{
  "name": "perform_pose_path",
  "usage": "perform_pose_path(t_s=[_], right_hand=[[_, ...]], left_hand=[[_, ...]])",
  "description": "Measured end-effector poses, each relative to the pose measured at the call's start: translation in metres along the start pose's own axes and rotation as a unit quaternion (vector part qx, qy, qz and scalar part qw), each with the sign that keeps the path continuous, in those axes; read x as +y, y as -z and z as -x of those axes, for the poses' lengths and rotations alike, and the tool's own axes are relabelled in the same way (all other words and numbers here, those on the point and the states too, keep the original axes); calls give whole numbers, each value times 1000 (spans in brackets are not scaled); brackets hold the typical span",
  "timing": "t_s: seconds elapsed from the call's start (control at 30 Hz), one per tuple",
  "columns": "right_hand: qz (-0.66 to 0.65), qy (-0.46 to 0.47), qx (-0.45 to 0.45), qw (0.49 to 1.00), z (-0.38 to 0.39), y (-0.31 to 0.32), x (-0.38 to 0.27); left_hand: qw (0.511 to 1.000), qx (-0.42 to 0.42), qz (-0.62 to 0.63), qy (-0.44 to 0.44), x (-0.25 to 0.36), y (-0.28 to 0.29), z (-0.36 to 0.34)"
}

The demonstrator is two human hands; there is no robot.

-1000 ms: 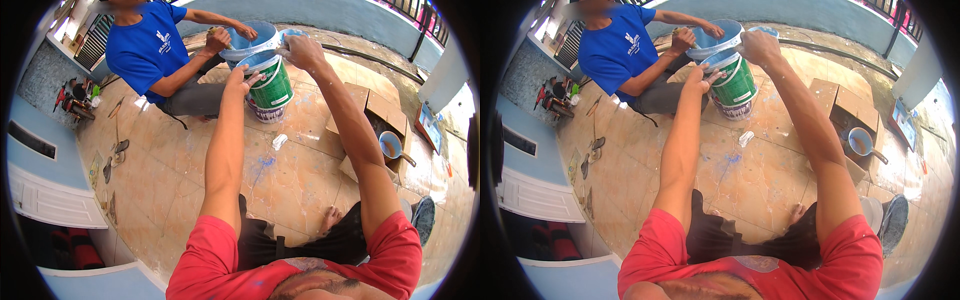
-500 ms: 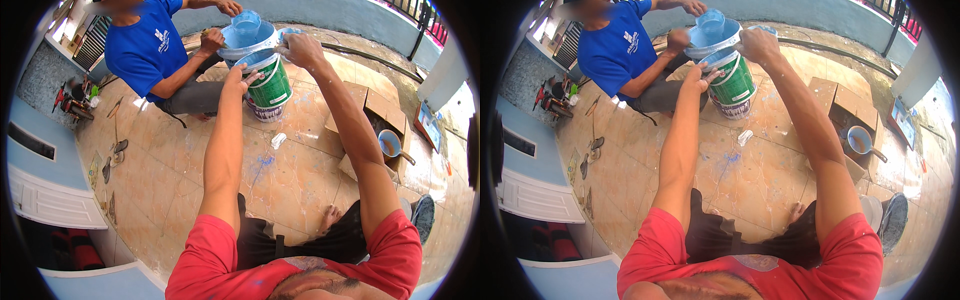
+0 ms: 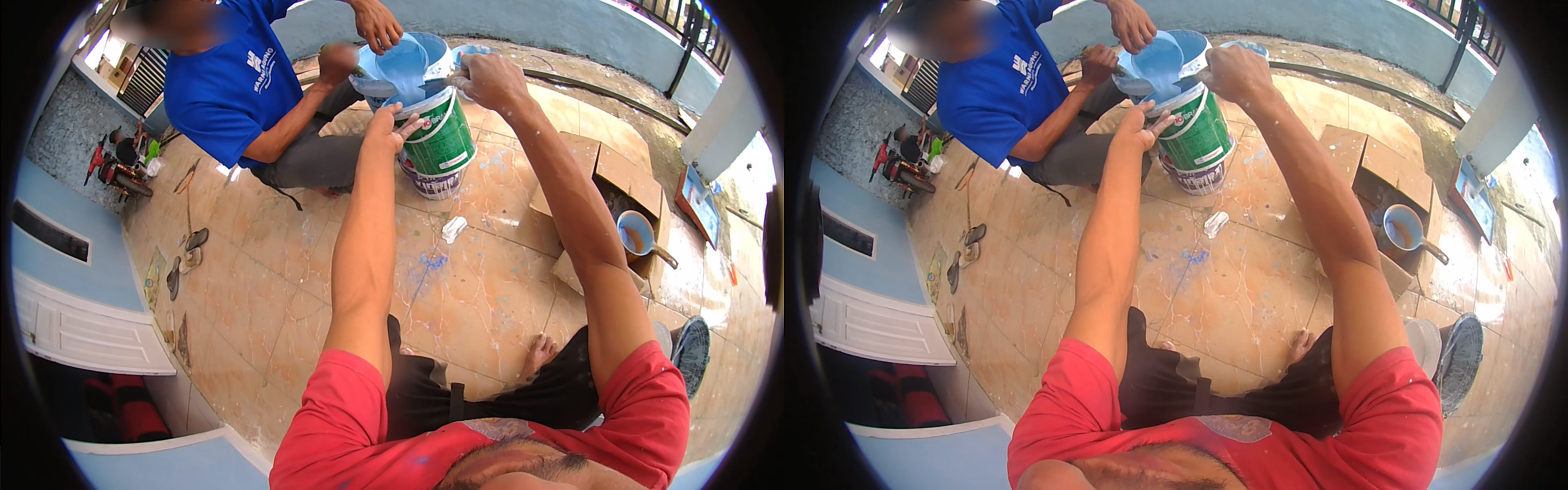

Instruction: The person mixes blue paint in a bucket using a stick, then pours some into a smaller container and continues stirring. Another person nearby also mixes paint in a separate bucket.

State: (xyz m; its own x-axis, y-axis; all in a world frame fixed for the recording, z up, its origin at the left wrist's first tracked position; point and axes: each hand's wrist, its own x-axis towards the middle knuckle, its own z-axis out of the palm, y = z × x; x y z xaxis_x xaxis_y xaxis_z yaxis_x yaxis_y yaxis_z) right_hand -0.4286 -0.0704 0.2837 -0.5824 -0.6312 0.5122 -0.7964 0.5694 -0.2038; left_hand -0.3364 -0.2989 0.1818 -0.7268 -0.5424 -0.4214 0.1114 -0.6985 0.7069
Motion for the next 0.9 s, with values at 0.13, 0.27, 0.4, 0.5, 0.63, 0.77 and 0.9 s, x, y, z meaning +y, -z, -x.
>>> perform_pose_path(t_s=[0.13,0.27,0.4,0.5,0.63,0.77,0.9], right_hand=[[0,2,-2,1000,-1,1,-3],[0,2,-3,1000,-1,0,-3],[6,-3,-8,1000,-1,0,-4],[3,3,-2,1000,-2,-1,-3],[-8,-8,-13,1000,2,6,-11],[-6,-1,-15,1000,3,10,-11],[-6,1,-20,1000,4,13,-10]], left_hand=[[1000,-7,-4,-4,1,2,-1],[1000,3,4,1,1,-1,0],[1000,-7,9,6,1,2,-1],[1000,-12,17,8,3,2,-2],[1000,-3,20,6,1,4,0],[1000,2,11,3,1,-1,3],[1000,19,2,14,1,-2,2]])
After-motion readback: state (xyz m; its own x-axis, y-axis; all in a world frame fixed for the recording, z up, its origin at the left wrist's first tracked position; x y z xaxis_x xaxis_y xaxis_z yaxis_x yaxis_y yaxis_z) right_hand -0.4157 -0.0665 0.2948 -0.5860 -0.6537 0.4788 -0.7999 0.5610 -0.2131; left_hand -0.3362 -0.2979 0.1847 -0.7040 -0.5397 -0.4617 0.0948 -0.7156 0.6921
